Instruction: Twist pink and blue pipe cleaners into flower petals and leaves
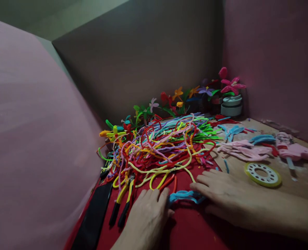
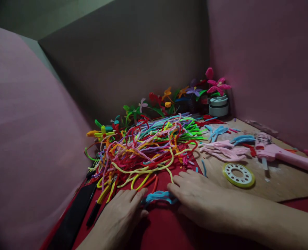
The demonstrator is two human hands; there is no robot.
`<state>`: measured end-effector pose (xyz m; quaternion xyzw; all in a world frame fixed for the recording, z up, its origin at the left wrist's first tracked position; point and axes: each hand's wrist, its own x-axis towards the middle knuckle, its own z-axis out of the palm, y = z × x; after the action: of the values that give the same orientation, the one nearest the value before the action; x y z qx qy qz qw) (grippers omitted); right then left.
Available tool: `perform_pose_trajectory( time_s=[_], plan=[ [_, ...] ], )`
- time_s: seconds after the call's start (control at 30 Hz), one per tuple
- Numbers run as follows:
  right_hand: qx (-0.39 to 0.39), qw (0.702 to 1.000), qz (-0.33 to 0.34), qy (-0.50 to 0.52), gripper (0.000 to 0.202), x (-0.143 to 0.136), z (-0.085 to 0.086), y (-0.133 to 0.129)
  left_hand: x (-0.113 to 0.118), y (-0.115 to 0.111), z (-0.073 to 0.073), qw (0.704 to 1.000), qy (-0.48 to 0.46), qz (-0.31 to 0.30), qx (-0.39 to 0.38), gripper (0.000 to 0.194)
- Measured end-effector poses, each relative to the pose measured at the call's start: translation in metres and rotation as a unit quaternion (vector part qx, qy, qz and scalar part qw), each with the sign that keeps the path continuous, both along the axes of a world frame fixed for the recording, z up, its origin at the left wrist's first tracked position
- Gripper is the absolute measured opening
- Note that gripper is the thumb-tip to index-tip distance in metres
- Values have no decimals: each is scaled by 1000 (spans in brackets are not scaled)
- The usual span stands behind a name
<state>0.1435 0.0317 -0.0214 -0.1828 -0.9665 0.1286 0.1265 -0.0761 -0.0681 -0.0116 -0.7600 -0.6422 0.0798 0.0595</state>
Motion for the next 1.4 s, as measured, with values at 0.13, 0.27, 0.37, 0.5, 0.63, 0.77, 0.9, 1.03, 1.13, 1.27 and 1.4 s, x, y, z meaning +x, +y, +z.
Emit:
perform_pose_trajectory(
  time_s=[0.13, 0.27, 0.37, 0.5, 0.63, 0.77, 0.9, 1.03, 1.13, 1.27, 1.4],
  plan=[
    [24, 998, -12, -54, 19, -14, -9, 7, -3, 5, 4, 999, -26, 11, 31, 36],
    [26, 997, -27, -72, 20, -19, -10, 11, -1, 12, 10, 998, -51, -5, 41, 32],
    [16, 997, -23, -70, 17, -16, -7, 11, 0, 23, 27, 990, -110, -15, 85, 28],
    [6, 998, -20, -61, 20, -8, 9, 9, -11, 67, 61, 954, -234, -7, 186, 26],
    [39, 997, -46, -38, 22, -21, 39, 25, -37, 135, 77, 949, -163, 177, 207, 28],
    [105, 990, -96, 19, 24, -65, 56, 73, -58, 183, 66, 948, -126, 252, 148, 25],
    [124, 985, -105, 57, 27, -113, 48, 129, -63, 201, 52, 947, -98, 282, 117, 23],
    [123, 985, -112, 52, 39, -138, 31, 160, -64, 207, 42, 944, -73, 298, 119, 24],
    [114, 986, -118, 24, 40, -143, 22, 167, -65, 211, 37, 947, -67, 289, 127, 23],
    [111, 988, -103, 0, 36, -141, 17, 166, -70, 212, 34, 945, -83, 283, 142, 21],
    [112, 988, -104, 4, 37, -139, 15, 163, -77, 211, 37, 947, -128, 253, 151, 20]
  ],
)
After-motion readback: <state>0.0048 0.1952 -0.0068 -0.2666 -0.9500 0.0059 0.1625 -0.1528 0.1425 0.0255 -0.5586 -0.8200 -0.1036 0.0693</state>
